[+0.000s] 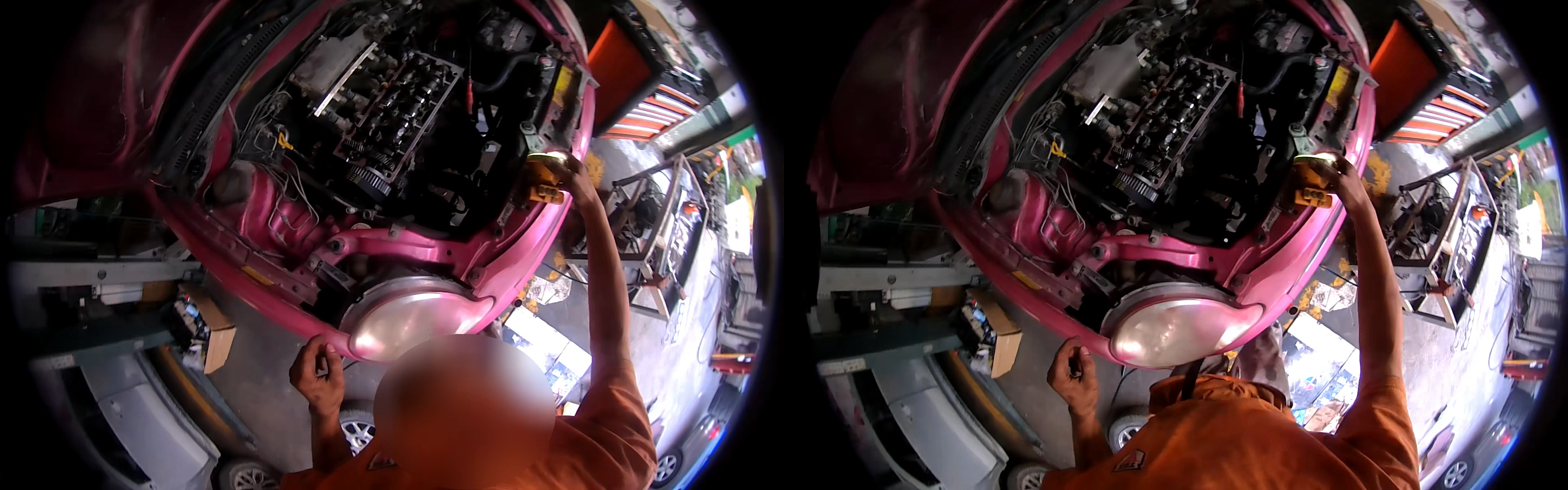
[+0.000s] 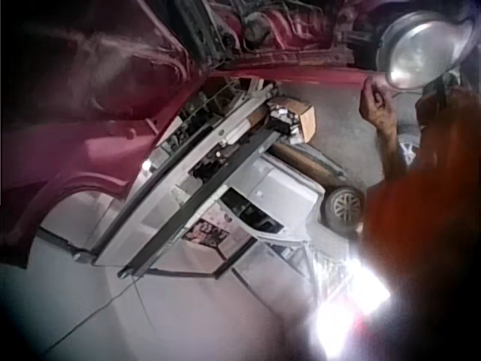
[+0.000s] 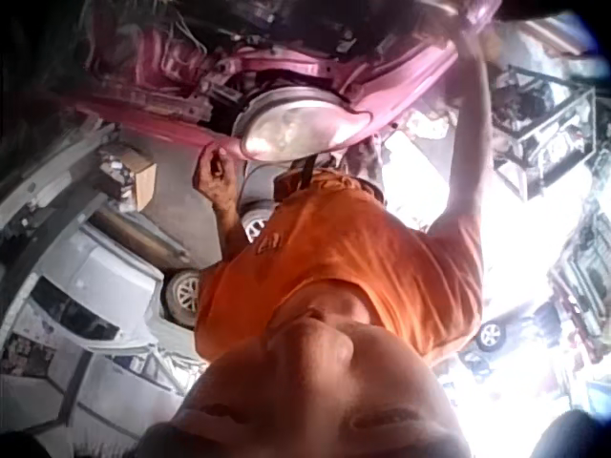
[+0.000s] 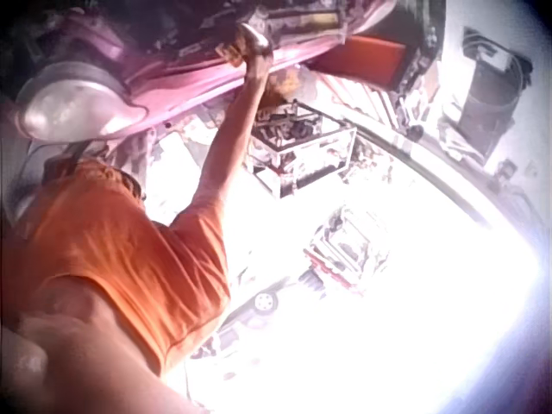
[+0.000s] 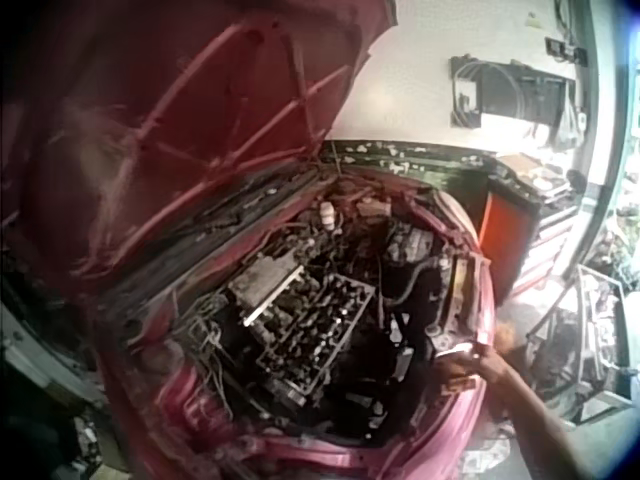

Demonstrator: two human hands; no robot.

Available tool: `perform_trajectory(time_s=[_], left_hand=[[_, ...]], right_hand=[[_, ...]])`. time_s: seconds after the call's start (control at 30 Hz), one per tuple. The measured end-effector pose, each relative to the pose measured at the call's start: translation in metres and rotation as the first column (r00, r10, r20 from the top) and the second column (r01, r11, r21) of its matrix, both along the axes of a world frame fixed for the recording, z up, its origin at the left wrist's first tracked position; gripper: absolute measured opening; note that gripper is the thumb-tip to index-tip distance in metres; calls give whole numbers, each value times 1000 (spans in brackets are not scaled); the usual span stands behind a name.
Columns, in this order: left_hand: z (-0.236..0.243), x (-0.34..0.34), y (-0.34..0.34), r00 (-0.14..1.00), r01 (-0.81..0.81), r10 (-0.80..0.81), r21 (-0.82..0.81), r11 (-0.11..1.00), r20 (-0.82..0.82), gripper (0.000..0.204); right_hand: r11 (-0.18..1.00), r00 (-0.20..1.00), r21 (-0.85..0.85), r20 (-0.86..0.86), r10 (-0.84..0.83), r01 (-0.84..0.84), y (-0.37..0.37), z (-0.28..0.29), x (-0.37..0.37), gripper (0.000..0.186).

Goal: The person works on a car engine by manipulating gears and a timing belt by hand, then uses a handheld lamp to illuminate and touch components within the wheel well area.

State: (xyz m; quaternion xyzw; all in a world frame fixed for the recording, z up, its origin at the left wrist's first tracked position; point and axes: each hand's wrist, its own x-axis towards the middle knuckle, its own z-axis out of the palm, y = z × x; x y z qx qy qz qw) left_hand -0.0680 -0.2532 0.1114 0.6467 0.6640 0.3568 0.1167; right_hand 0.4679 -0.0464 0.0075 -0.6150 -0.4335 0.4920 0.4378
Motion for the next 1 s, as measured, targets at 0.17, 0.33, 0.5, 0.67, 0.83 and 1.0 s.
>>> perform_trajectory(time_s=[0.17, 0.33, 0.5, 0.67, 0.83, 1.0], left_hand=[[19, 43, -19, 971, -184, 166, -90, 979, -174, 16], [37, 56, 29, 910, -167, 112, -105, 980, -399, 17], [34, 22, 119, 872, -98, 12, -151, 984, -490, 19], [0, 12, 259, 793, 179, -329, -320, 930, -513, 32], [-35, 14, 343, 640, 363, -594, -490, 793, -488, 51], [-82, 16, 393, 506, 454, -767, -634, 626, -394, 56]], right_hand=[[984, 974, 89, 155, -167, 155, -12, -3, -27, 55], [989, 979, -28, 151, -139, 144, -7, 17, -44, 63], [980, 852, -156, -523, 23, -122, 1, 28, -88, 61], [640, 427, -594, -802, -418, -487, 24, 44, -177, 58], [491, 91, -528, -739, -667, -693, 71, 35, -223, 61], [465, 242, -574, -766, -595, -674, 88, 11, -240, 65]])
